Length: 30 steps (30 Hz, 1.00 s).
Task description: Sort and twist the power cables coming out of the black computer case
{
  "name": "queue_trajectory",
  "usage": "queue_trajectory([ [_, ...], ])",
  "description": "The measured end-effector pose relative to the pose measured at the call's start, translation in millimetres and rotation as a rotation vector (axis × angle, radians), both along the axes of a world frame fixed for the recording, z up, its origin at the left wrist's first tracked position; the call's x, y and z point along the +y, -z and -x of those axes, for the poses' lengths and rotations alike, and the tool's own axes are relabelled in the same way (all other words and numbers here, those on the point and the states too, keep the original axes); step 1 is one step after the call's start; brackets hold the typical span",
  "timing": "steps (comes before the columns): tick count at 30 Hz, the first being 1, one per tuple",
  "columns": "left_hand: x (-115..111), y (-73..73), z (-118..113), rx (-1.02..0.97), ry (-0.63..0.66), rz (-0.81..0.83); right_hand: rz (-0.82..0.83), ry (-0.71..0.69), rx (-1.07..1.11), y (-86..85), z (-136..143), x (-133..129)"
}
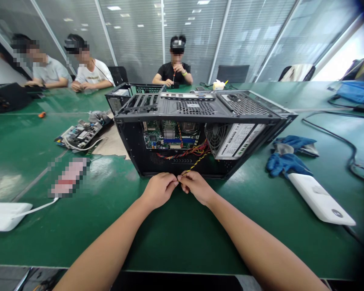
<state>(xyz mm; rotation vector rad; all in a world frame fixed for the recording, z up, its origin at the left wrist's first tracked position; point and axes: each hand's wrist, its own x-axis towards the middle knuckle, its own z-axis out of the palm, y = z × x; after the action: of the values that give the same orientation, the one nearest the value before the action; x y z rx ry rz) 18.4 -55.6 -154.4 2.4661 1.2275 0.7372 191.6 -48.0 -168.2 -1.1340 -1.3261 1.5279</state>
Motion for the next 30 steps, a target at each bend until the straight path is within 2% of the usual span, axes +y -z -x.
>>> queue_trajectory([
  [13, -1.2, 0.3, 0.1, -0.032, -0.019, -0.024, 0.005, 0.007, -0.03, 0.4, 0.0, -1.2],
  [23, -1.4, -5.1, -1.4, -0.063, -0.034, 0.085, -0.071, -0.017, -0.075, 3.1, -1.2, -0.5],
  [30, -0.5, -3.8, -1.2, -0.104, -0.039, 0.117, -0.027, -0.002, -0.051, -0.1, 0.2, -1.5],
])
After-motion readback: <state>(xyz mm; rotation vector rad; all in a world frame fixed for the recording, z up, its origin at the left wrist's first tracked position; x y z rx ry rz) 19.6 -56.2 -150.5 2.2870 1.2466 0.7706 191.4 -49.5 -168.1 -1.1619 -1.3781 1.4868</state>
